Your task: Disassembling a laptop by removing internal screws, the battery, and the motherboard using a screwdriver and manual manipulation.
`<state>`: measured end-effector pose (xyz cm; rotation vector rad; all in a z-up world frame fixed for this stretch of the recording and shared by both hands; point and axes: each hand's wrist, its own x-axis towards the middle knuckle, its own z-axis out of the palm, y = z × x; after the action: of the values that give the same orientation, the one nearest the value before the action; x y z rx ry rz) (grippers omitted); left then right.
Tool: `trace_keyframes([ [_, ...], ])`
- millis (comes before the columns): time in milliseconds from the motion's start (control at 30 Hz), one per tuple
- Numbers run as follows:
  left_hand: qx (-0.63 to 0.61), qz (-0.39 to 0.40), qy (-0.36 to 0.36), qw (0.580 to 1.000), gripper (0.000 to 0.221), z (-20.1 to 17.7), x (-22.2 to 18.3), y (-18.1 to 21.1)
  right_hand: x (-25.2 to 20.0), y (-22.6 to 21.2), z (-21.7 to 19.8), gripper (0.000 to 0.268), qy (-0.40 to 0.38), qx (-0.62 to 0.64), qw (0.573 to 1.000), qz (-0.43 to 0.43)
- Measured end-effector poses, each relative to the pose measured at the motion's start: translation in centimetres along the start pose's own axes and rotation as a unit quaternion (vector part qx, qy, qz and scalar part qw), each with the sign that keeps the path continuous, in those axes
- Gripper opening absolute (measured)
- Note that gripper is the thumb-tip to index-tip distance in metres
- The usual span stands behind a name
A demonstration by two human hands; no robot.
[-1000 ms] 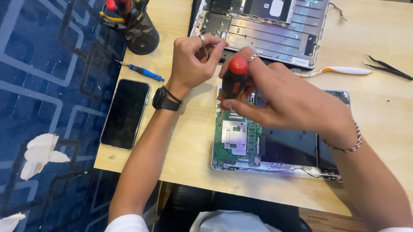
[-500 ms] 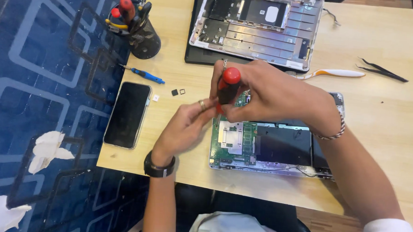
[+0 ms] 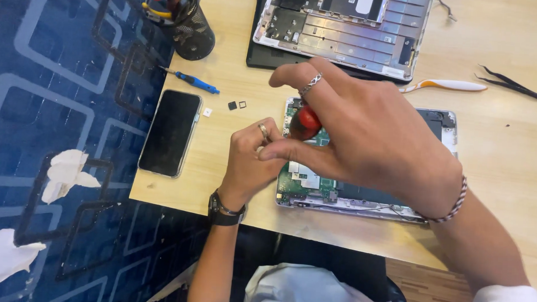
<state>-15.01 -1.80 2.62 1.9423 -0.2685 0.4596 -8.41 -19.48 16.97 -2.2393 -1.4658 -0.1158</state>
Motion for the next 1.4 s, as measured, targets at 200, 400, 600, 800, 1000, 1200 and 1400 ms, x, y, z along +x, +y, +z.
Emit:
trace_keyframes([
  [200, -0.043, -0.027, -0.006, 0.999, 0.015, -0.6, -0.3, 0.1, 0.4, -1.0, 1.7, 0.034, 0.039, -0.087, 0.995, -0.006],
  [400, -0.093, -0.043, -0.040, 0.994, 0.012, -0.9, -0.1, 0.5, 0.0, -1.6, 0.2, 0.027, -0.017, -0.047, 0.999, 0.011],
  [600, -0.039, 0.003, 0.001, 0.999, 0.011, 0.3, 0.0, -0.1, -1.0, -0.9, 1.0, 0.036, 0.005, -0.161, 0.987, 0.024],
  [800, -0.033, 0.002, 0.003, 0.999, 0.013, 0.9, -0.3, -0.6, -0.4, -0.9, -0.2, 0.014, -0.010, 0.049, 0.996, -0.078],
  [1000, -0.050, 0.002, 0.013, 0.999, 0.021, 0.7, -0.3, -0.4, -0.6, -1.6, -1.0, 0.014, -0.035, 0.098, 0.993, -0.056],
  [1200, -0.013, 0.026, 0.002, 1.000, 0.015, 0.4, -0.6, -0.6, -0.4, -1.8, -0.2, 0.030, -0.052, -0.113, 0.990, 0.063],
  [1400, -0.005, 0.015, 0.000, 1.000, 0.014, 0.2, -0.6, 0.6, -0.7, -1.4, -1.0, 0.023, -0.015, -0.107, 0.994, -0.008],
])
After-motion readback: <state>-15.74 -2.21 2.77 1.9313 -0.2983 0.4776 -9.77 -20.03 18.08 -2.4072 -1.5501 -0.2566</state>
